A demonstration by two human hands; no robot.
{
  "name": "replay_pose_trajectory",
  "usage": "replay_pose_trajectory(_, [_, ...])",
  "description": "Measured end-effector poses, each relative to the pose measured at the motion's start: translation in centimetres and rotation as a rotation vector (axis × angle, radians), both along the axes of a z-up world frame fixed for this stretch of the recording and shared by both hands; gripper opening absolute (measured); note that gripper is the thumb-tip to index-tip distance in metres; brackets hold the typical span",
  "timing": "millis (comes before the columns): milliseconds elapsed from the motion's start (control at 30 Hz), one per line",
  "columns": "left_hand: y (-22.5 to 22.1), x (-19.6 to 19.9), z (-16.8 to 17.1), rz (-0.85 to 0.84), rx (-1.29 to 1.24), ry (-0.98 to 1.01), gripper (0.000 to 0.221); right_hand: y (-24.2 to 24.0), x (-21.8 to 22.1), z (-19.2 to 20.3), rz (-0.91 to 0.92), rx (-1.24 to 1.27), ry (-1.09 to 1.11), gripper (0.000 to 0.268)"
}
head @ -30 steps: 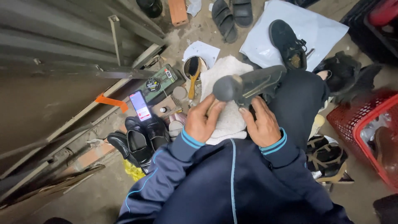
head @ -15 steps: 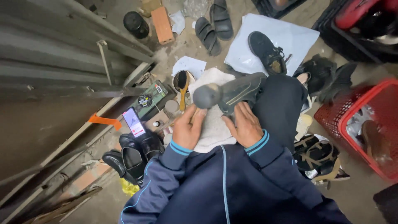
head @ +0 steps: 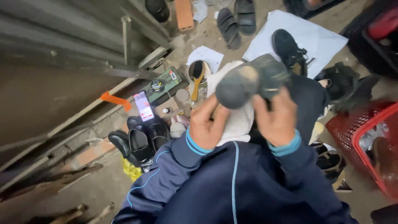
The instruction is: Cleaning a shoe with a brush and then using a tool to repair the sole in a workshop environment.
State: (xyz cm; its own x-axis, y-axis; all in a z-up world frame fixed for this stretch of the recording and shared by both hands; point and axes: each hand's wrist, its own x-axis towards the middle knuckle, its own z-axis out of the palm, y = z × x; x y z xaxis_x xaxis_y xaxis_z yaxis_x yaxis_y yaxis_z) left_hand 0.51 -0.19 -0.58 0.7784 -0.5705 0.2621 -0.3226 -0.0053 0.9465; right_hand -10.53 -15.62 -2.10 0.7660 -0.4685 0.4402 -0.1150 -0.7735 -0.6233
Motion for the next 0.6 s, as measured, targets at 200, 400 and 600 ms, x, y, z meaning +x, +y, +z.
replay_pose_trajectory(200, [0.3,-0.8,6.6,-0.090,0.053,-0.191,0.023,0.4,-2.7,4.5,-0.078,0.474,-0.106,0.018])
replay_pose_trajectory(400, [0.0,-1.1,1.4,-0.003,-0.119,-0.202,0.032,0.5,-2.2,-1.8,-0.061,0.608,-0.184,0.023])
replay_pose_trajectory(600, [0.2,-1.2,2.8,-0.031,0.005,-0.269,0.035,1.1,-3.8,-4.3,-0.096,0.647,-0.286,0.046])
